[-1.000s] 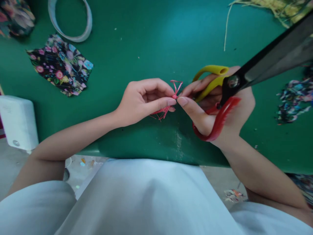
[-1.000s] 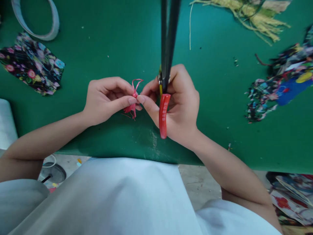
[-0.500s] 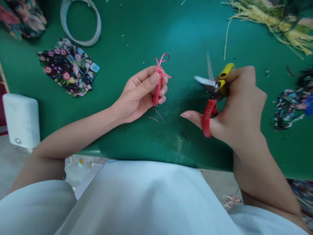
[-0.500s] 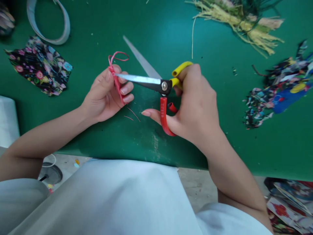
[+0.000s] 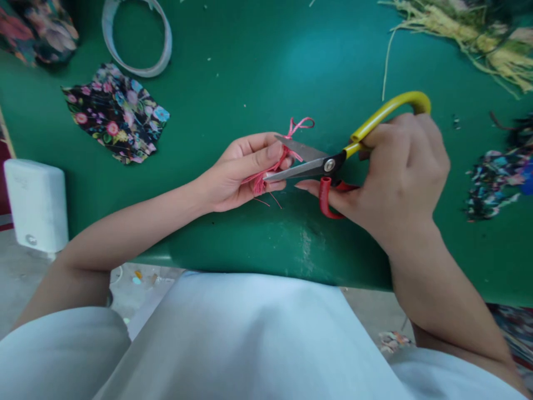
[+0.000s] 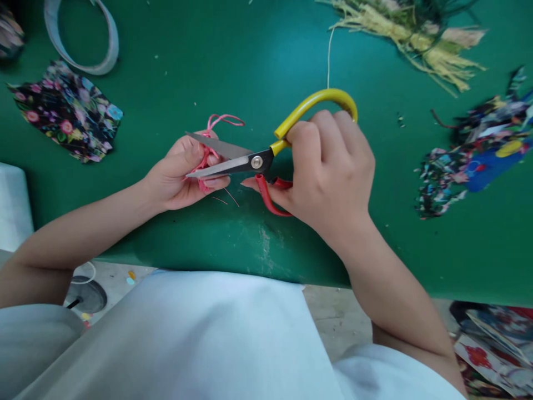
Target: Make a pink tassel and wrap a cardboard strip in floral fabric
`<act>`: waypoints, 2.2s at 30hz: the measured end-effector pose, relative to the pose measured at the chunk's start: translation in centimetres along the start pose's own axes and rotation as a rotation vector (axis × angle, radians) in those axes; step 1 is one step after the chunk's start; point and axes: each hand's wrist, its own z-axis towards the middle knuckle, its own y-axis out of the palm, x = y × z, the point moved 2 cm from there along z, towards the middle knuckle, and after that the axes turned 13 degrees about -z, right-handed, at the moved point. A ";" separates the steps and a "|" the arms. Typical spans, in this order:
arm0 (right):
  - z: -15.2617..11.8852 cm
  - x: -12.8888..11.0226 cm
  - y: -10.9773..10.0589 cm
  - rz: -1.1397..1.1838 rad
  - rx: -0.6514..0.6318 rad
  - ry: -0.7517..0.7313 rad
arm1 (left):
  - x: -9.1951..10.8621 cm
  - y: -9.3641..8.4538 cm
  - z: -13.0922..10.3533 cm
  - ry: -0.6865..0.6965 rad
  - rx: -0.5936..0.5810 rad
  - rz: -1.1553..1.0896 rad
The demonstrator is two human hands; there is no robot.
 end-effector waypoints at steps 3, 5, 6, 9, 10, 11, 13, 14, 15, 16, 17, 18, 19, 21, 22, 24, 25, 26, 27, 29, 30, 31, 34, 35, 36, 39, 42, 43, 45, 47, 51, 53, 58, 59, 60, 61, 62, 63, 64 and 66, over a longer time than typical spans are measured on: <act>0.2 -0.4 -0.1 -0.153 0.051 -0.078 | 0.0 0.7 -0.2 -0.028 0.002 -0.125; 0.3 -0.6 0.0 -0.210 0.116 -0.112 | 0.0 1.0 -0.2 -0.049 0.006 -0.178; 0.3 -0.6 0.0 -0.233 0.143 -0.127 | 0.0 1.1 -0.3 -0.062 0.014 -0.196; 0.5 -0.8 -0.1 -0.273 0.181 -0.141 | 0.0 1.3 -0.3 -0.094 0.045 -0.228; 0.5 -0.8 -0.2 -0.275 0.176 -0.138 | 0.0 1.3 -0.3 -0.101 0.055 -0.238; 0.5 -0.9 -0.3 -0.273 0.173 -0.134 | 0.0 1.3 -0.3 -0.107 0.066 -0.248; 0.5 -1.0 -0.4 -0.268 0.161 -0.126 | 0.0 1.3 -0.3 -0.114 0.096 -0.270; 0.5 -1.0 -0.5 -0.267 0.150 -0.121 | 0.0 1.2 -0.3 -0.117 0.111 -0.279; 0.5 -1.0 -0.5 -0.267 0.142 -0.116 | 0.0 1.2 -0.3 -0.119 0.121 -0.284; 0.5 -1.0 -0.5 -0.269 0.137 -0.110 | 0.0 1.2 -0.3 -0.121 0.123 -0.286; 0.5 -1.0 -0.5 -0.270 0.135 -0.105 | -0.1 1.2 -0.3 -0.123 0.120 -0.286; 0.5 -1.0 -0.5 -0.269 0.137 -0.103 | -0.1 1.2 -0.3 -0.125 0.113 -0.286; 0.5 -1.0 -0.5 -0.266 0.144 -0.102 | -0.1 1.1 -0.3 -0.124 0.107 -0.286; 0.5 -1.0 -0.5 -0.249 0.160 -0.107 | -0.2 1.1 -0.3 -0.119 0.097 -0.281; 0.5 -0.9 -0.5 -0.239 0.168 -0.108 | -0.2 1.0 -0.3 -0.114 0.091 -0.273; 0.4 -0.9 -0.6 -0.225 0.177 -0.109 | -0.2 1.0 -0.2 -0.103 0.073 -0.250; 0.4 -0.9 -0.6 -0.223 0.180 -0.112 | -0.2 1.1 -0.2 -0.097 0.063 -0.238; 0.4 -0.9 -0.6 -0.223 0.186 -0.114 | -0.2 1.1 -0.2 -0.090 0.055 -0.229; 0.4 -0.8 -0.6 -0.222 0.193 -0.117 | -0.2 1.1 -0.2 -0.082 0.050 -0.221; 0.3 -0.6 -0.7 -0.215 0.219 -0.107 | -0.1 1.2 -0.2 -0.074 0.047 -0.200; 0.3 -0.5 -0.7 -0.208 0.231 -0.093 | 0.0 1.3 -0.2 -0.073 0.048 -0.187; 0.3 -0.3 -0.7 -0.198 0.244 -0.080 | 0.0 1.3 -0.2 -0.071 0.050 -0.177; 0.4 0.3 -0.8 -0.167 0.290 -0.070 | 0.1 1.4 -0.3 -0.058 0.045 -0.164; 0.5 0.5 -0.8 -0.159 0.306 -0.071 | 0.1 1.4 -0.4 -0.050 0.041 -0.162; 0.5 0.7 -0.9 -0.152 0.320 -0.067 | 0.1 1.4 -0.4 -0.043 0.035 -0.159; 0.6 1.3 -0.9 -0.134 0.320 -0.046 | 0.1 1.3 -0.5 -0.015 0.019 -0.153; 0.7 1.8 -0.5 -0.093 0.262 -0.048 | 0.1 1.2 -0.6 0.018 0.006 -0.174; 0.8 1.8 -0.3 -0.083 0.236 -0.054 | 0.1 1.2 -0.6 0.030 0.000 -0.189; 1.0 1.8 0.0 -0.101 0.198 -0.074 | 0.1 1.2 -0.7 0.048 -0.017 -0.223; 1.2 1.6 0.2 -0.147 0.153 -0.096 | 0.0 1.1 -0.7 0.049 -0.026 -0.253; 1.5 0.8 0.2 -0.189 0.016 -0.065 | -0.3 1.0 -0.6 0.017 -0.031 -0.267; 1.6 0.5 0.1 -0.177 -0.010 -0.037 | -0.5 1.0 -0.6 0.020 -0.079 -0.254; 1.6 0.4 0.1 -0.179 0.038 -0.055 | -0.7 1.0 -0.7 0.036 -0.149 -0.233; 1.7 0.4 0.1 -0.186 0.047 -0.063 | -0.7 1.1 -0.7 0.035 -0.151 -0.229; 1.7 0.5 0.1 -0.191 0.055 -0.071 | -0.7 1.1 -0.7 0.036 -0.150 -0.229; 1.6 0.5 0.1 -0.193 0.064 -0.079 | -0.7 1.1 -0.7 0.035 -0.145 -0.231; 1.6 0.5 0.1 -0.193 0.075 -0.088 | -0.7 1.0 -0.7 0.035 -0.130 -0.241; 1.6 0.4 0.1 -0.191 0.087 -0.096 | -0.7 1.0 -0.7 0.034 -0.116 -0.252; 1.6 0.4 0.1 -0.191 0.099 -0.102 | -0.8 1.0 -0.6 0.032 -0.102 -0.262; 1.6 0.3 0.1 -0.204 0.115 -0.108 | -0.8 1.0 -0.6 0.027 -0.080 -0.273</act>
